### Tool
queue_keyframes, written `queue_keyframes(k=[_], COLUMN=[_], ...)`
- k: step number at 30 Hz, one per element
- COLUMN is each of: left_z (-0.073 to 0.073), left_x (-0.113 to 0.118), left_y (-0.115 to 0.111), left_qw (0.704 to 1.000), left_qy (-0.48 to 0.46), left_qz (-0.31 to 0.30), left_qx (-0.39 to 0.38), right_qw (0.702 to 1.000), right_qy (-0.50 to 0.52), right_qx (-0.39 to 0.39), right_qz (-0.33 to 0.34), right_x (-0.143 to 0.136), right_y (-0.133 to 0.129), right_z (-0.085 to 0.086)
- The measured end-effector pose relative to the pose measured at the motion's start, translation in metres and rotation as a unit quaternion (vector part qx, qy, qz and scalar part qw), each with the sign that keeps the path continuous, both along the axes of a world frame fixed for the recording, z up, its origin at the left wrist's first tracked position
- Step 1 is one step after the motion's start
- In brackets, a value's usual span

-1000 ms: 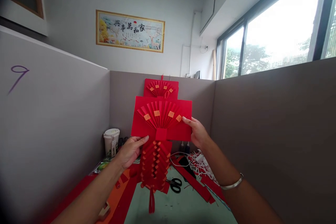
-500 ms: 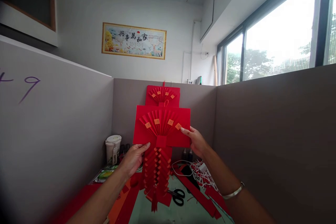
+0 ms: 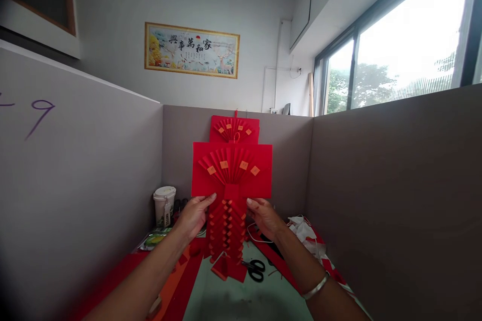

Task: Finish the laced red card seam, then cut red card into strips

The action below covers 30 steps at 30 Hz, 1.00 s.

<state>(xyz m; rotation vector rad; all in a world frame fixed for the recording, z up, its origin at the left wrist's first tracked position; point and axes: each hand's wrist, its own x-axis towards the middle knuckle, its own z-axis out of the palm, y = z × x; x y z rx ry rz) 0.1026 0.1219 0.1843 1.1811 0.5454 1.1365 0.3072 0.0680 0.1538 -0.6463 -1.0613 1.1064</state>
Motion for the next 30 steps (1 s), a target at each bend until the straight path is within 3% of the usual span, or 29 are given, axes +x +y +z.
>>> queue_keyframes(k=[8, 19, 30], left_z=[0.0, -0.003, -0.004], left_x=[0.003, -0.002, -0.006], left_y=[-0.002, -0.001, 0.004], left_qw=[1.0, 0.999, 0.999], left_qy=[0.01, 0.041, -0.01], left_qz=[0.006, -0.02, -0.045], left_qx=[0.003, 0.006, 0.015], right_qw=[0.999, 0.996, 0.995], right_qy=[0.007, 0.009, 0.017], right_qx=[-0.035, -0.056, -0.049], right_qz=[-0.036, -0.075, -0.088], right_x=[-0.027, -0.035, -0.038], right_y=[0.001, -0.003, 0.003], right_z=[0.011, 0.017, 0.015])
